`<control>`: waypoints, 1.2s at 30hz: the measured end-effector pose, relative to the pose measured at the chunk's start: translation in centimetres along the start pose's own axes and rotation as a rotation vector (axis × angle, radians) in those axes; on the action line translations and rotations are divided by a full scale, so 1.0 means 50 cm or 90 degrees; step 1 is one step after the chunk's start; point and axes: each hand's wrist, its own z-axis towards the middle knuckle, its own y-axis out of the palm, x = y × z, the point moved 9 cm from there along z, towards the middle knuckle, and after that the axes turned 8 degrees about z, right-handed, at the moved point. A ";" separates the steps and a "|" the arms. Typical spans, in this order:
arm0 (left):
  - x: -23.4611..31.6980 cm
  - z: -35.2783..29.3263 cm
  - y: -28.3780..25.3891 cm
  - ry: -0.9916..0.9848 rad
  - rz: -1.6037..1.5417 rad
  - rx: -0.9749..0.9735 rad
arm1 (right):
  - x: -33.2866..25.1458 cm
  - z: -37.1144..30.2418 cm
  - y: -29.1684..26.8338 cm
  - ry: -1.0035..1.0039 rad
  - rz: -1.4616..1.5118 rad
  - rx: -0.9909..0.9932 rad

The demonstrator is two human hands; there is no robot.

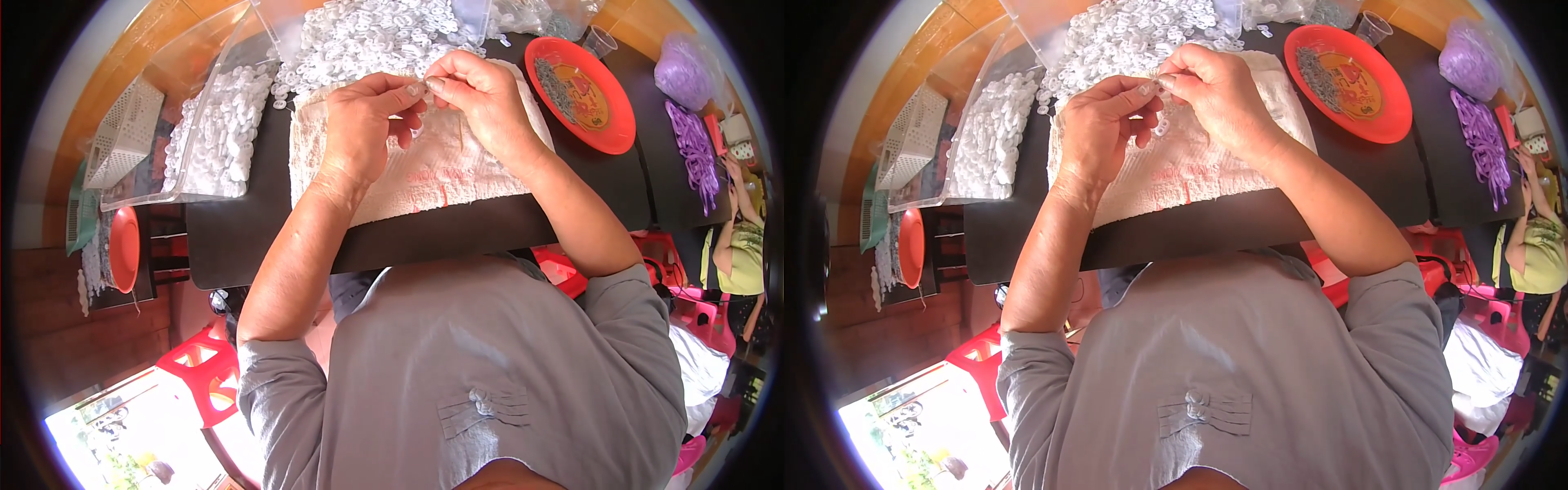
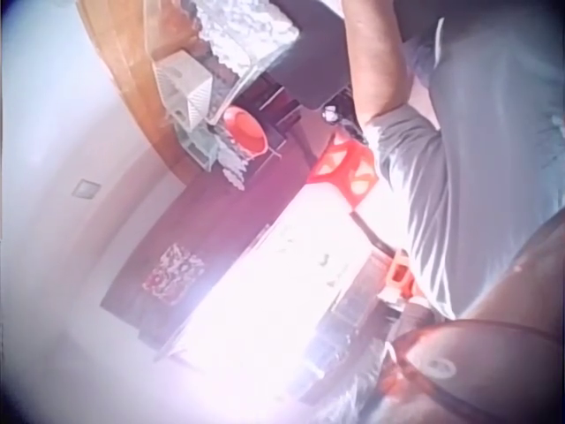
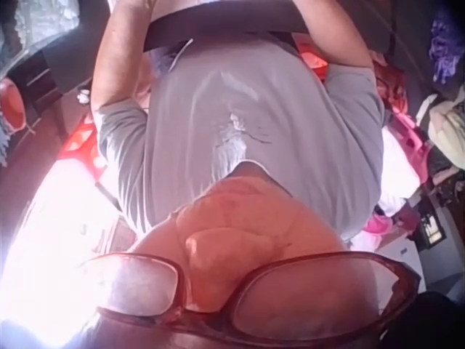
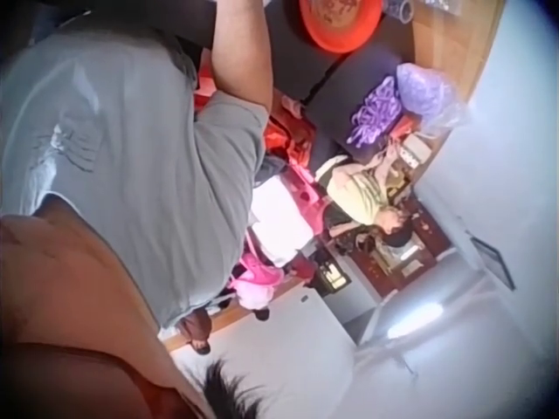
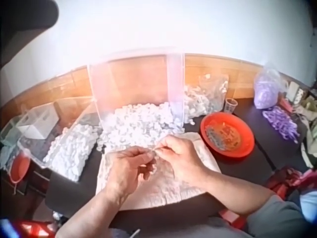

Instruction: Manual assembly and inspection of small white plastic components on a workshop table.

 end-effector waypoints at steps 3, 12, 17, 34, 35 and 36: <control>-0.004 0.003 -0.002 0.007 -0.026 -0.010 | -0.001 0.000 0.003 -0.014 -0.026 -0.007; -0.014 0.008 -0.013 -0.005 -0.053 0.026 | 0.003 0.001 -0.006 -0.013 -0.004 0.027; -0.013 0.005 -0.009 0.002 -0.045 0.021 | -0.004 0.001 0.000 -0.041 -0.073 0.006; -0.008 -0.016 -0.012 0.038 0.021 0.112 | 0.008 -0.014 0.024 -0.044 -0.082 0.016; -0.007 -0.013 -0.016 0.032 0.037 0.125 | 0.022 -0.013 0.026 -0.011 -0.019 0.026; -0.009 -0.015 -0.022 0.025 0.053 0.142 | 0.025 -0.011 0.035 -0.007 -0.020 0.025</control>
